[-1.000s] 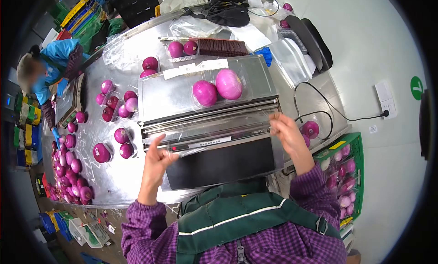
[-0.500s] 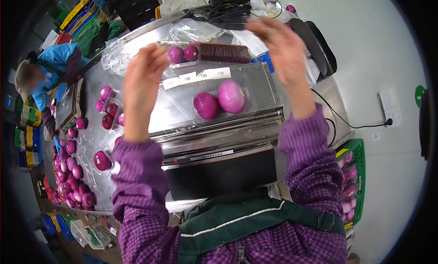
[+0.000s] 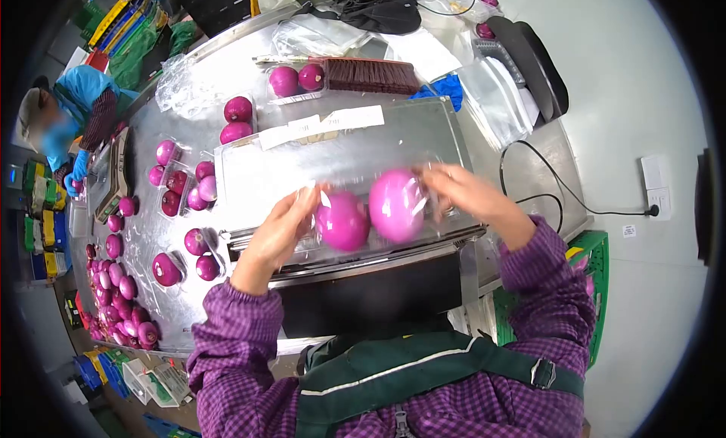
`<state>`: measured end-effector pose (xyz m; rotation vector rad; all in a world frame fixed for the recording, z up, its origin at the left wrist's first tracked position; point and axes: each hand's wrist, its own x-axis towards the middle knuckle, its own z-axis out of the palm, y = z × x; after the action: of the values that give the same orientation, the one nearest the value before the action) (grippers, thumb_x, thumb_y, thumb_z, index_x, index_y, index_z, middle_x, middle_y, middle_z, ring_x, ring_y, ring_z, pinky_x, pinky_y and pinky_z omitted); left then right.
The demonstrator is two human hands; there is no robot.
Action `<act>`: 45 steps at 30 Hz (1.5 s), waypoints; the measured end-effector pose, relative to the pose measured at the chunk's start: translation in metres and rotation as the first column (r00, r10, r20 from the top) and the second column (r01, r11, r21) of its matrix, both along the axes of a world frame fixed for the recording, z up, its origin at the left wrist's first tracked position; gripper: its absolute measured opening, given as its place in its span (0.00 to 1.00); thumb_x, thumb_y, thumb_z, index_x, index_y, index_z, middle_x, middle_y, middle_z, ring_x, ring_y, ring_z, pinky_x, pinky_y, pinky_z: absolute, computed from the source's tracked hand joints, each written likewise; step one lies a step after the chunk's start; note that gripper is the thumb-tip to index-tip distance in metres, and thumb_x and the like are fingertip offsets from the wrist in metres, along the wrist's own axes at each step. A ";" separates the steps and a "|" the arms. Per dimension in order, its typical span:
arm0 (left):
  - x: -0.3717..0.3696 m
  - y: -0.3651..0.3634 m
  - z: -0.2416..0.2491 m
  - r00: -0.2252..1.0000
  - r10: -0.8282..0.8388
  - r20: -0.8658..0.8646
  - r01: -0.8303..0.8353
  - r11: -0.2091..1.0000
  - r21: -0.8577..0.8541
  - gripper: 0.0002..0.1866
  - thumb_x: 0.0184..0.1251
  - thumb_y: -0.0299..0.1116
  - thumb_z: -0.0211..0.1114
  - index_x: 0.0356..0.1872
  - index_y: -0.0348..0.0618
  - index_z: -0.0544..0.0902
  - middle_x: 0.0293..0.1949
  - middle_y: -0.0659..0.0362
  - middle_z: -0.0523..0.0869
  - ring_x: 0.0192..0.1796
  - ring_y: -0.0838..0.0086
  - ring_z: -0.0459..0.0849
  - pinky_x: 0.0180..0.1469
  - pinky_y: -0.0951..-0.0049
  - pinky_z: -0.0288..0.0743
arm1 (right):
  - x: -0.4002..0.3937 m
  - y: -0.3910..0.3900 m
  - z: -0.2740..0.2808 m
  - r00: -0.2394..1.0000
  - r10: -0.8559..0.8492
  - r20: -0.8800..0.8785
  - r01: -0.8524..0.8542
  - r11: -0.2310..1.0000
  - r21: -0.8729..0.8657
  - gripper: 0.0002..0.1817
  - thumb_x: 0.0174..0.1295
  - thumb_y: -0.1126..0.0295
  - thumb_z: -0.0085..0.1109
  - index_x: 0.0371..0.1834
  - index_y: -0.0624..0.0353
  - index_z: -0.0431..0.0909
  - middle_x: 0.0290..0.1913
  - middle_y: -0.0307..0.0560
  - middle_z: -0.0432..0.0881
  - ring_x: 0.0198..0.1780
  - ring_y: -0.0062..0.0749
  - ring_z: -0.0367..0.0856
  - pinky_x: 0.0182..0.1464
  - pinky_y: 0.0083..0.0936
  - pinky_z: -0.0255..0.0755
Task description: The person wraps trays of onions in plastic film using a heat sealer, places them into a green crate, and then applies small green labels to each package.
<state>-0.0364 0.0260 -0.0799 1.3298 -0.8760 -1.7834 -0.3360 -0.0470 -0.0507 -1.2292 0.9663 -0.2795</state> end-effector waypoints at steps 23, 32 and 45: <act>-0.002 0.266 -0.045 0.986 0.158 -0.051 -0.122 0.897 0.426 0.17 0.73 0.43 0.52 0.41 0.38 0.78 0.34 0.57 0.82 0.33 0.77 0.80 0.36 0.79 0.75 | -0.064 0.242 -0.075 0.938 -0.341 -0.059 0.342 0.884 0.319 0.16 0.70 0.61 0.46 0.38 0.64 0.77 0.31 0.42 0.80 0.31 0.20 0.77 0.30 0.14 0.68; -0.004 0.292 -0.074 0.874 0.476 0.098 -0.484 0.834 0.263 0.16 0.74 0.39 0.50 0.24 0.48 0.72 0.16 0.73 0.61 0.18 0.87 0.55 0.20 0.82 0.48 | -0.071 0.267 -0.095 0.660 -0.729 -0.180 0.737 0.675 -0.030 0.17 0.70 0.62 0.46 0.27 0.61 0.74 0.15 0.30 0.65 0.17 0.12 0.58 0.19 0.15 0.51; -0.078 0.254 -0.113 0.806 -0.448 0.388 0.510 0.857 -0.068 0.18 0.68 0.37 0.54 0.53 0.37 0.75 0.50 0.52 0.80 0.50 0.66 0.79 0.53 0.68 0.72 | 0.015 0.311 -0.246 0.745 0.043 0.665 -0.043 0.999 -0.018 0.25 0.57 0.64 0.63 0.54 0.68 0.71 0.52 0.49 0.78 0.51 0.31 0.75 0.55 0.30 0.71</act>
<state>-0.1141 0.2800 -0.1933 1.4304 -1.6611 -1.7965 -0.3212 0.2642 -0.2963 -1.0281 0.3053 -0.6365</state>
